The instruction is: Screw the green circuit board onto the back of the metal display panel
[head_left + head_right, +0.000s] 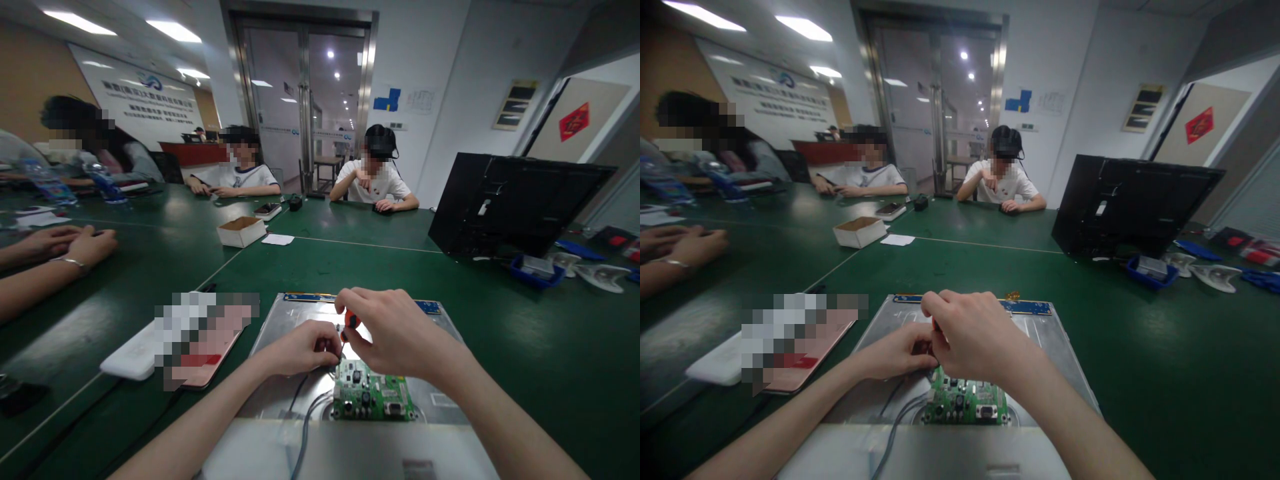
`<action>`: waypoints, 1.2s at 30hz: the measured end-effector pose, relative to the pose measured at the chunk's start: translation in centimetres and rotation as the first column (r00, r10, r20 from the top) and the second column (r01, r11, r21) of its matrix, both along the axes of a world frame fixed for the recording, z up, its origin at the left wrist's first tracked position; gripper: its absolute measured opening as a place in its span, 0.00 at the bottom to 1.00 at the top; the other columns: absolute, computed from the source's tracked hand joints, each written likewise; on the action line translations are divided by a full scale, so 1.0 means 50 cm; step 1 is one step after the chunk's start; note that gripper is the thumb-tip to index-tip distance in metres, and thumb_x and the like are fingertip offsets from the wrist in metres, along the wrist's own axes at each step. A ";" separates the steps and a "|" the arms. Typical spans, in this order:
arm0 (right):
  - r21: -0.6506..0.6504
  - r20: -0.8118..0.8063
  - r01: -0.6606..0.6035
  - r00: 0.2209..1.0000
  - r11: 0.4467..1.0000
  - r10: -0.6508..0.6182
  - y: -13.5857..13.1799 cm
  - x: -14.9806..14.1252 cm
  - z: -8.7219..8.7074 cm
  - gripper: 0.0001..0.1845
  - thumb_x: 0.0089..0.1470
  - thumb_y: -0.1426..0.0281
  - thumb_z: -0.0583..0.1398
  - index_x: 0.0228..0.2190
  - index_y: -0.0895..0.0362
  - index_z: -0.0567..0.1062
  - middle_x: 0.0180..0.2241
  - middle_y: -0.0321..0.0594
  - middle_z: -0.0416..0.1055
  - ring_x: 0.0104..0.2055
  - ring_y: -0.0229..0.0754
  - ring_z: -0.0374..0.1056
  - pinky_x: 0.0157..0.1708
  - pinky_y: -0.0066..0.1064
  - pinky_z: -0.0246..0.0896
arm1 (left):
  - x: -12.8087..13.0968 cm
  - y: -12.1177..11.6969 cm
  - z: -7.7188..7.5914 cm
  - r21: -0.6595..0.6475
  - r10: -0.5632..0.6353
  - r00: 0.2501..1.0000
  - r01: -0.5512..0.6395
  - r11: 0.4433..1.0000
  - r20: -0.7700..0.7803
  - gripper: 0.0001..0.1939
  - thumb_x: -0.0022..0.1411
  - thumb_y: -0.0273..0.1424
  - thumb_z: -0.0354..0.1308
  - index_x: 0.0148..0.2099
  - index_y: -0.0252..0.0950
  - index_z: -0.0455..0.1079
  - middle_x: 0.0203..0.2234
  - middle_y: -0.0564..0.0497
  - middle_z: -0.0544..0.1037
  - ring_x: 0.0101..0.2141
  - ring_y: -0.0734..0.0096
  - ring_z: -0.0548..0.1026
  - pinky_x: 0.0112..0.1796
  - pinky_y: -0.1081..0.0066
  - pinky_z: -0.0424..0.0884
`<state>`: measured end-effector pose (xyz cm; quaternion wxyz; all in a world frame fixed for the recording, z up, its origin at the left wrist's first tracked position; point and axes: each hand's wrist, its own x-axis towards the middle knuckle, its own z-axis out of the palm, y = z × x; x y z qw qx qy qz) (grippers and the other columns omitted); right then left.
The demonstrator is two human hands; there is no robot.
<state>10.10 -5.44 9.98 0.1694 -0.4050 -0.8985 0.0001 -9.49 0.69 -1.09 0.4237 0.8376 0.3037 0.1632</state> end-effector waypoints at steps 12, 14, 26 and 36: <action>0.018 0.031 0.052 0.998 0.998 -0.052 0.002 -0.003 -0.004 0.09 0.53 0.72 0.56 0.38 0.56 0.69 0.31 0.36 0.75 0.27 0.38 0.67 0.23 0.29 0.41 | 0.000 0.001 -0.010 -0.049 -0.006 1.000 0.007 0.999 0.027 0.04 0.53 0.25 0.59 0.34 0.34 0.72 0.27 0.53 0.75 0.29 0.70 0.71 0.30 0.73 0.65; 0.029 0.040 0.063 0.997 0.998 -0.064 0.004 -0.004 -0.003 0.08 0.54 0.71 0.56 0.39 0.56 0.69 0.32 0.36 0.76 0.28 0.39 0.68 0.23 0.30 0.41 | 0.000 -0.001 -0.009 -0.062 -0.004 0.999 0.006 0.998 0.032 0.04 0.53 0.24 0.59 0.34 0.34 0.72 0.27 0.54 0.75 0.28 0.71 0.71 0.30 0.73 0.65; 0.000 0.027 0.058 0.998 0.998 -0.058 0.002 0.000 0.003 0.10 0.54 0.69 0.57 0.40 0.56 0.68 0.33 0.37 0.76 0.29 0.40 0.69 0.24 0.30 0.41 | 0.002 -0.004 -0.001 -0.055 0.012 0.999 -0.009 0.998 0.050 0.05 0.52 0.24 0.60 0.34 0.34 0.72 0.26 0.55 0.74 0.28 0.72 0.70 0.30 0.74 0.65; -0.003 0.044 0.083 0.996 0.997 -0.083 0.000 -0.004 0.001 0.11 0.53 0.71 0.56 0.40 0.56 0.68 0.33 0.37 0.76 0.29 0.38 0.68 0.24 0.30 0.43 | 0.002 -0.006 0.001 -0.050 0.009 0.999 -0.007 0.999 0.036 0.05 0.51 0.23 0.59 0.33 0.35 0.71 0.25 0.55 0.74 0.28 0.71 0.70 0.30 0.74 0.65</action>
